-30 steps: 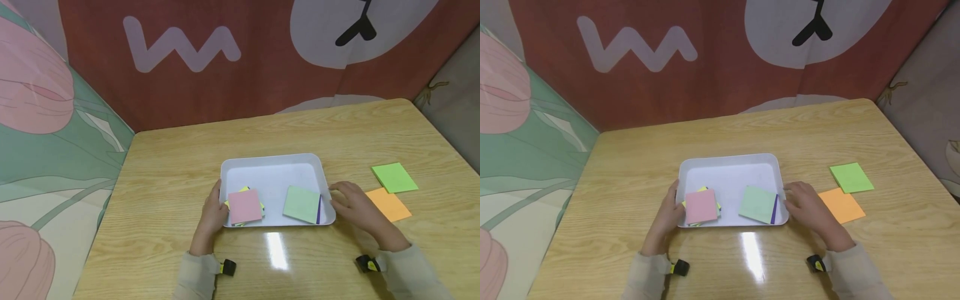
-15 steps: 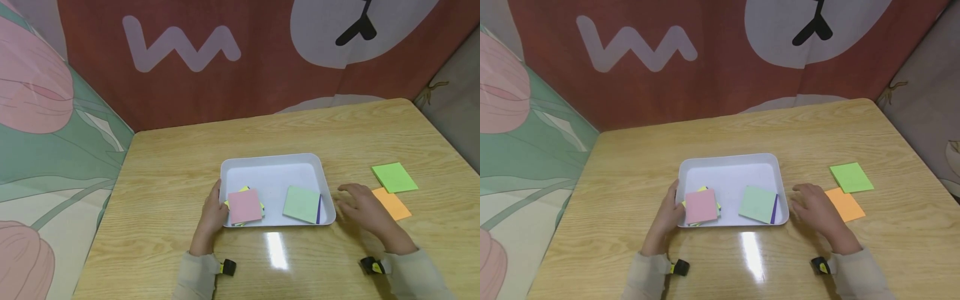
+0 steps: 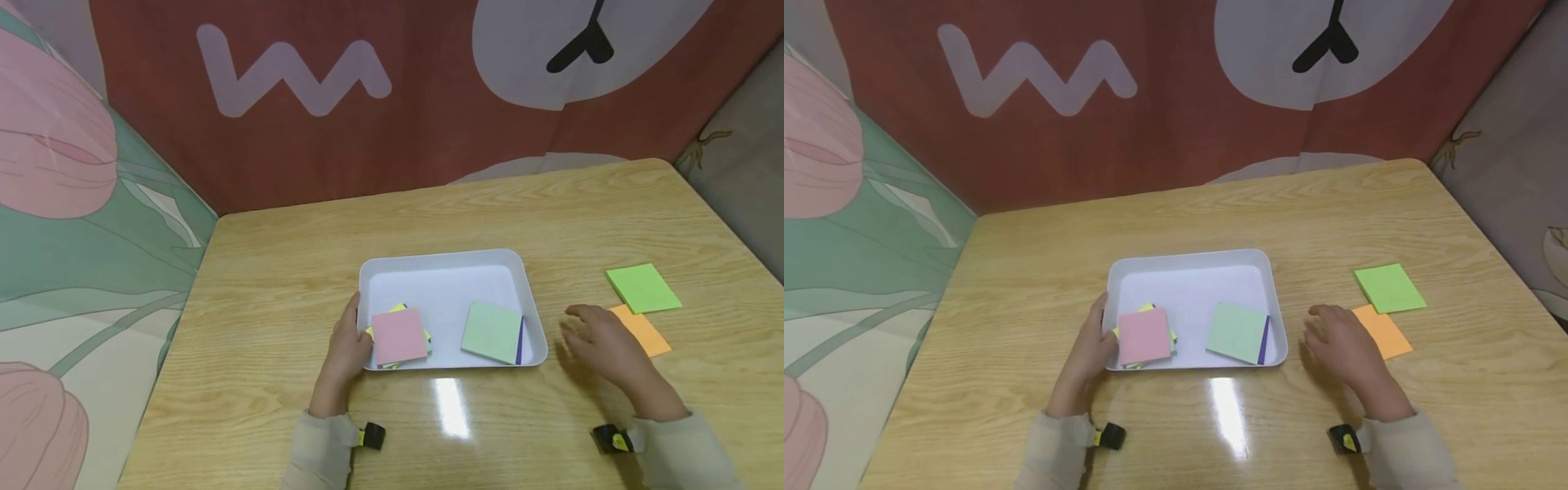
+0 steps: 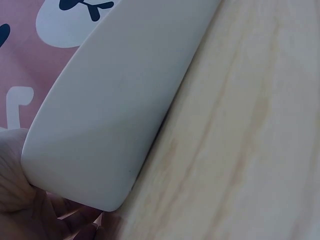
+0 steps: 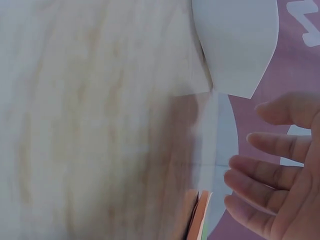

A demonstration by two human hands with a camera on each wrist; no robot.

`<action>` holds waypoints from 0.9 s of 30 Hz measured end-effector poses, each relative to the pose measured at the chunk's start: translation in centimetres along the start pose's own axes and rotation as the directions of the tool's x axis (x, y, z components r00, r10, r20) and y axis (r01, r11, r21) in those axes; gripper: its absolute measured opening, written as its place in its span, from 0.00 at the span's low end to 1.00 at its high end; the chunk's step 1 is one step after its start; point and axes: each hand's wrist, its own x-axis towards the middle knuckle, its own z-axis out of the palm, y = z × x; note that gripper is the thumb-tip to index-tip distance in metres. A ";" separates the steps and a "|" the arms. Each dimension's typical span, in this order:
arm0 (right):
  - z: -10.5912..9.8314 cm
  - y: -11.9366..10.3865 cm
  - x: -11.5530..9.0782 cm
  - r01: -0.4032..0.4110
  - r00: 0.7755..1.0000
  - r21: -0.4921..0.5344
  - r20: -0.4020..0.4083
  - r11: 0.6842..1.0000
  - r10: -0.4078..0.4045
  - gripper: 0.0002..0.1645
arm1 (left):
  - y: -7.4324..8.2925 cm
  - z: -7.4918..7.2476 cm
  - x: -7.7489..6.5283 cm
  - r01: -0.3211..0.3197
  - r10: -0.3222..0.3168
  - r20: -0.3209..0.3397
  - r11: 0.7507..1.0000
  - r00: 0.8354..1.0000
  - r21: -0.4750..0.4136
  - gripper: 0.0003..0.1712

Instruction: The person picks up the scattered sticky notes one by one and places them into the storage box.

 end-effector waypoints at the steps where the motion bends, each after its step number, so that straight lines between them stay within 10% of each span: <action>1: 0.0 0.0 0.0 -0.007 1.000 -0.001 0.005 1.000 0.007 0.24 | 0.0 0.0 0.0 0.000 0.000 -0.001 1.000 1.000 -0.003 0.40; 27: -0.1 1.3 -0.6 -0.063 0.995 -0.068 0.074 0.996 0.068 0.29 | 0.0 -0.1 0.1 0.009 -0.009 0.015 1.000 1.000 0.009 0.39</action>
